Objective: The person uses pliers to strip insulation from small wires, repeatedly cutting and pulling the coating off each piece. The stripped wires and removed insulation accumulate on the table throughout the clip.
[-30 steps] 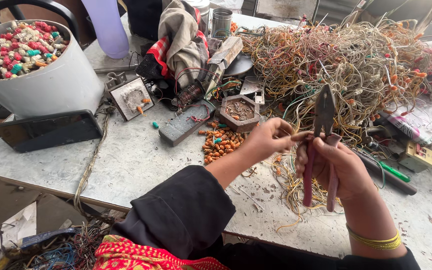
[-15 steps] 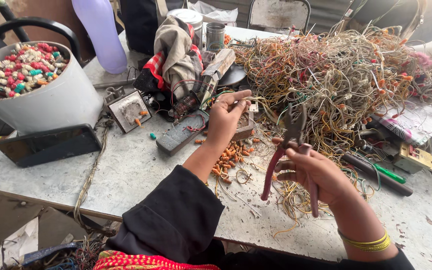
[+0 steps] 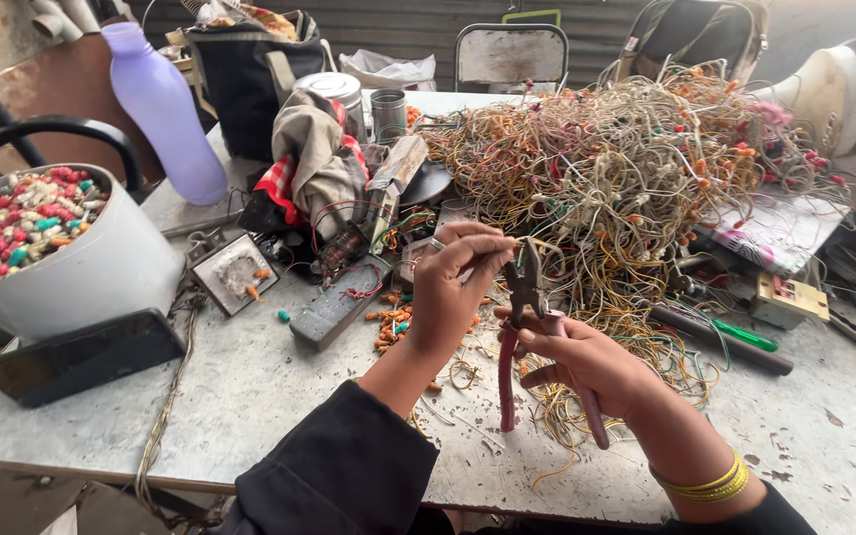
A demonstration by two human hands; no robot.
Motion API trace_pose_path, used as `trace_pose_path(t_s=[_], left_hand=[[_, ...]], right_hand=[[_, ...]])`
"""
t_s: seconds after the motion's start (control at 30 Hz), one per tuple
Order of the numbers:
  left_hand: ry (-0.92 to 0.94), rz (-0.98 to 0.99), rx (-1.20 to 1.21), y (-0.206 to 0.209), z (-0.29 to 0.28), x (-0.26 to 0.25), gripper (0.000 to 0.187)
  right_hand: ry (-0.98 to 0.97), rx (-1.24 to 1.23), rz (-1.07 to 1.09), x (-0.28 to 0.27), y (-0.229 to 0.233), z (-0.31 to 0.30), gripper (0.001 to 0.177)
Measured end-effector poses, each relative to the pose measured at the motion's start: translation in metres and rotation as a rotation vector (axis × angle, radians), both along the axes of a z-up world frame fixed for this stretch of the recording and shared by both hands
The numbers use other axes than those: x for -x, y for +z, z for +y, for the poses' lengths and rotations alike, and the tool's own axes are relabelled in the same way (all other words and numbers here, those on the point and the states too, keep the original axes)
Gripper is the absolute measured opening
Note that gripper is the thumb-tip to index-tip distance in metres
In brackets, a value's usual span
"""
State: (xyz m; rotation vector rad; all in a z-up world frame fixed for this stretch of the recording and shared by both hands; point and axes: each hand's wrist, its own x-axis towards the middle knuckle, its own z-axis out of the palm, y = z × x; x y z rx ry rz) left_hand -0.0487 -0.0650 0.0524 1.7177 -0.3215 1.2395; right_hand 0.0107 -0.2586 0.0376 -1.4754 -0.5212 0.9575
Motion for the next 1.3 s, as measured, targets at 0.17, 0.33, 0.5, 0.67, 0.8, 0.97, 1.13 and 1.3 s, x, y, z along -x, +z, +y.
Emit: trace_pose_path(t_s=[0.17, 0.33, 0.5, 0.67, 0.8, 0.97, 1.13, 1.3], left_hand=[[0.004, 0.061, -0.087, 0.008, -0.003, 0.005, 0.016], [-0.008, 0.129, -0.143, 0.008, -0.002, 0.009, 0.016], [-0.015, 0.146, -0.177, 0.008, -0.004, 0.009, 0.015], [-0.016, 0.158, -0.189, 0.007, -0.003, 0.008, 0.014], [0.001, 0.154, -0.202, 0.006, -0.003, 0.009, 0.014], [-0.056, 0.172, -0.143, 0.007, -0.004, 0.009, 0.015], [-0.067, 0.117, -0.122, 0.01, -0.004, 0.011, 0.016], [-0.042, 0.076, -0.082, 0.004, -0.007, 0.008, 0.015]], right_hand=[[-0.01, 0.004, -0.008, -0.003, -0.003, 0.001, 0.06], [0.025, -0.037, -0.006, -0.006, -0.006, 0.002, 0.057], [0.062, -0.167, 0.096, -0.008, -0.005, -0.002, 0.053], [0.045, -0.17, 0.098, -0.008, -0.007, 0.0, 0.051], [0.01, -0.103, 0.057, -0.007, -0.008, -0.001, 0.049], [-0.05, -0.124, 0.132, -0.006, -0.011, 0.001, 0.038], [-0.066, -0.233, 0.053, 0.002, -0.011, 0.004, 0.037], [-0.042, -0.259, 0.035, 0.002, -0.008, 0.003, 0.031]])
